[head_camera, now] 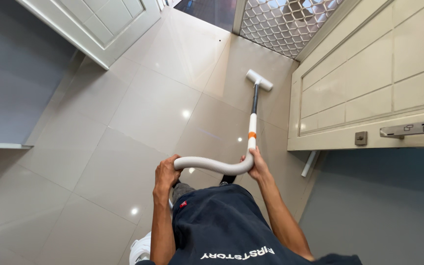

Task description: The person vacuums a tiled floor in a room using a white canister vacuum cleaner with a long hose and floor nozzle. They move the vacuum head back and forth across the floor, covering areas near white cabinets and a patterned rug.

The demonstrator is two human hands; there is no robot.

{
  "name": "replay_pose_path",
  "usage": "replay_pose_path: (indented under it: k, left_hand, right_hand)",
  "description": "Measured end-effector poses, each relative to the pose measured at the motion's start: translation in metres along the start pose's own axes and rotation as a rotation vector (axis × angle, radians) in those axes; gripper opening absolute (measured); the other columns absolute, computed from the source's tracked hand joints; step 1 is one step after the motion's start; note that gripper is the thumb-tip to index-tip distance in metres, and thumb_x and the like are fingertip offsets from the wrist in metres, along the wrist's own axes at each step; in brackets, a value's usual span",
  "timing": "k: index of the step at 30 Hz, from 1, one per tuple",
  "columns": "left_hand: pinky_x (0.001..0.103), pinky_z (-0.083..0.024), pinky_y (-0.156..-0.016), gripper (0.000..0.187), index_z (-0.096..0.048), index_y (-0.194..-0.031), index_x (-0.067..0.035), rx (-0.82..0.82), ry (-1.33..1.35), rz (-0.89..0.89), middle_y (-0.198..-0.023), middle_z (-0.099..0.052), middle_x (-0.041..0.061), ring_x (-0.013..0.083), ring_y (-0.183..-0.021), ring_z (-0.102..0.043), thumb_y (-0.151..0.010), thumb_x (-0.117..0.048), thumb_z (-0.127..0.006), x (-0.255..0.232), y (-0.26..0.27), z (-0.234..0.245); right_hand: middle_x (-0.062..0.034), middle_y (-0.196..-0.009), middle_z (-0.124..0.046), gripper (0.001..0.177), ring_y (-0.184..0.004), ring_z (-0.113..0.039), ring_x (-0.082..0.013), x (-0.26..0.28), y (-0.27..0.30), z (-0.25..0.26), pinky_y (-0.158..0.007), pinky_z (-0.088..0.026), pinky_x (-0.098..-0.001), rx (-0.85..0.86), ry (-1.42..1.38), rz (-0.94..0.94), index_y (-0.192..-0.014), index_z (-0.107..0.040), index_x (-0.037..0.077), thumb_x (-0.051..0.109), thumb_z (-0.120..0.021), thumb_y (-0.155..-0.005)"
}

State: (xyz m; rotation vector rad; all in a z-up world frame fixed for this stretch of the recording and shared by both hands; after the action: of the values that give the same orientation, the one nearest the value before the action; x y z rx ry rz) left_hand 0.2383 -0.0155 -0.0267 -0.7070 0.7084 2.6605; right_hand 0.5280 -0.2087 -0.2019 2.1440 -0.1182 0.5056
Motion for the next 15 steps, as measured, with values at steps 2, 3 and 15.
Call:
replay_pose_path:
  k: [2,3,15]
  left_hand:
    - [0.045,-0.057,-0.084,0.029,-0.074,-0.108,-0.019,0.021,-0.023,-0.06,-0.098,-0.077,0.011,0.0343,-0.096,-0.073,-0.08,-0.018,-0.082,0.002,-0.005,-0.005]
    - [0.046,-0.056,-0.083,0.029,-0.075,-0.108,-0.02,0.031,-0.035,-0.089,-0.098,-0.077,0.011,0.0343,-0.095,-0.073,-0.079,-0.018,-0.082,0.003,-0.005,-0.009]
    - [0.045,-0.057,-0.081,0.039,-0.074,-0.106,-0.017,-0.095,0.144,-0.27,-0.1,-0.076,0.01,0.0361,-0.094,-0.071,-0.069,-0.006,-0.082,0.091,-0.027,0.128]
  right_hand:
    - [-0.0128,-0.1,-0.048,0.056,-0.073,-0.058,-0.0225,0.001,-0.032,-0.012,-0.062,-0.057,-0.0419,-0.021,0.103,-0.003,-0.148,-0.024,0.028,0.019,-0.051,-0.099]
    - [-0.0147,-0.1,-0.047,0.056,-0.072,-0.058,-0.0234,0.0,-0.041,-0.013,-0.061,-0.058,-0.0426,-0.03,0.155,-0.008,-0.148,-0.024,0.026,0.019,-0.051,-0.1]
    - [-0.0084,-0.073,-0.053,0.047,-0.054,-0.053,-0.0152,-0.099,0.034,-0.153,-0.048,-0.051,-0.0315,-0.075,0.223,0.035,-0.144,-0.028,0.025,0.027,-0.048,-0.102]
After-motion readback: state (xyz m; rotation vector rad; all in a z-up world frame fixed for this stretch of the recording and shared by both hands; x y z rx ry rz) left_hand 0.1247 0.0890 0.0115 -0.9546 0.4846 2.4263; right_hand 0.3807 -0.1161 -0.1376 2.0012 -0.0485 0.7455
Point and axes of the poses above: each hand's wrist, its own y-axis away from the middle knuckle, its own z-axis out of the back of the hand, x = y × z, the point moved 8 cm from there along -y, towards the middle knuckle
